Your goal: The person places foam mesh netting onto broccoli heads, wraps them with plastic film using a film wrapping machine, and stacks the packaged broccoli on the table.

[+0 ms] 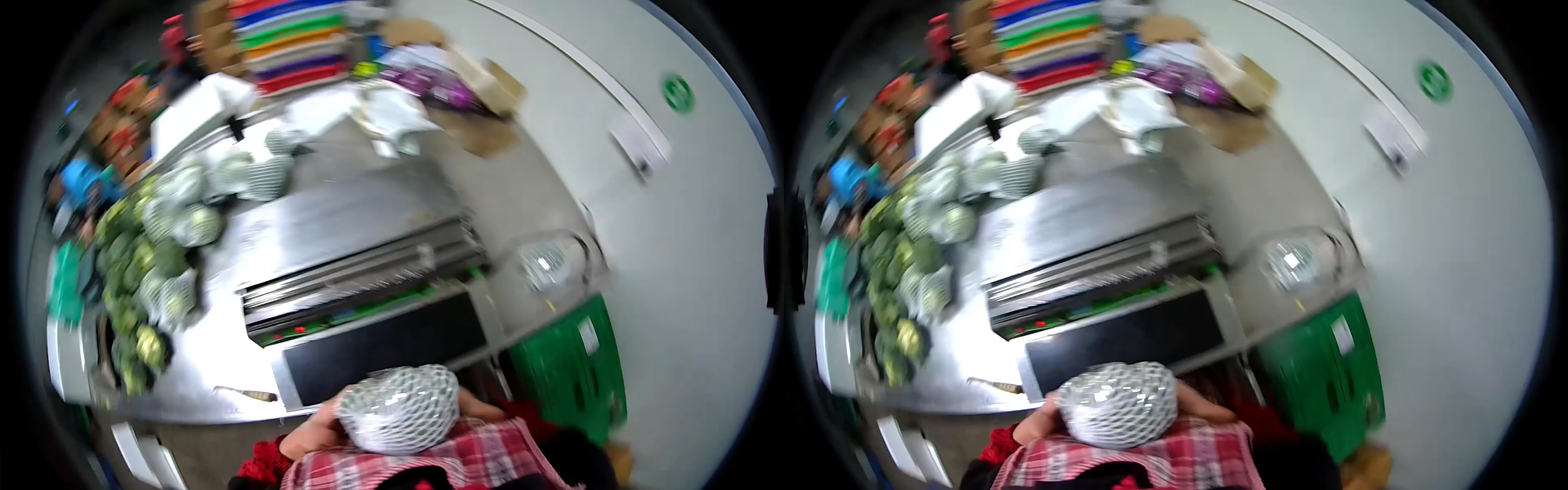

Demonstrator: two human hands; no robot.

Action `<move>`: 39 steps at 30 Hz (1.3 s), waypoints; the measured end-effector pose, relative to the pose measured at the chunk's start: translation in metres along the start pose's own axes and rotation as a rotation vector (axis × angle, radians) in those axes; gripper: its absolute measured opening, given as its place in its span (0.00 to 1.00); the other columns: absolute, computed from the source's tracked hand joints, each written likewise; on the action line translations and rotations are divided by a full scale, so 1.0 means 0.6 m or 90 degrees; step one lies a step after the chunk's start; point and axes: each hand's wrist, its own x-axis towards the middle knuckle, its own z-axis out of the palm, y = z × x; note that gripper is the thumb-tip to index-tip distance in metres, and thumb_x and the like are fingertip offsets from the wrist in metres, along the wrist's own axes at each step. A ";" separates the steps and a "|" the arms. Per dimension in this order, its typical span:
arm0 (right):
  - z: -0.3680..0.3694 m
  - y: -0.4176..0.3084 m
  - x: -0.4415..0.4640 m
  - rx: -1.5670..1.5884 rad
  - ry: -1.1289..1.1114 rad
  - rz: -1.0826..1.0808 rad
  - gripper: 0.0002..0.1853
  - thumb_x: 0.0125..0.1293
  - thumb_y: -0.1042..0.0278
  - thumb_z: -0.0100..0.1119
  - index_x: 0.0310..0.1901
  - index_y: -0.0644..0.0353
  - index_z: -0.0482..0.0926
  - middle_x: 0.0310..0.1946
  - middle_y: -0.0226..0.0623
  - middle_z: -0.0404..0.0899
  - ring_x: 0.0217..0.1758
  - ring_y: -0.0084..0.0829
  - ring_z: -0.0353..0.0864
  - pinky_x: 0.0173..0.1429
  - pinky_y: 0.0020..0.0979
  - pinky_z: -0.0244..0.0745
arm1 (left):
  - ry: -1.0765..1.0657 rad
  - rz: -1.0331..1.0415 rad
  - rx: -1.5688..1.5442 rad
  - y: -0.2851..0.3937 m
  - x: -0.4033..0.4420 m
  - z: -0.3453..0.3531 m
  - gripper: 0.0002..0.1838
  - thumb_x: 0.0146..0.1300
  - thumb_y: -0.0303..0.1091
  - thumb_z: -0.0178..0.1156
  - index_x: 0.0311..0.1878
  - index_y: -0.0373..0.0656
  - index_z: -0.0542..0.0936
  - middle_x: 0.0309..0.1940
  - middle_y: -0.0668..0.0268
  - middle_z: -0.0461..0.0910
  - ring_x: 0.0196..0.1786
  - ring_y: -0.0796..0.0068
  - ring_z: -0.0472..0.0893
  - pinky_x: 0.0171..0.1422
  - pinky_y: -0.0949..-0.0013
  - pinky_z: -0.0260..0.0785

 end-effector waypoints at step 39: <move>-0.343 -0.437 0.114 -1.175 0.881 -0.204 0.52 0.44 0.44 0.74 0.68 0.61 0.61 0.69 0.53 0.59 0.68 0.52 0.63 0.71 0.50 0.59 | 0.804 0.312 0.172 0.568 0.312 -0.881 0.27 0.62 0.45 0.62 0.59 0.38 0.75 0.50 0.60 0.79 0.51 0.64 0.79 0.53 0.62 0.72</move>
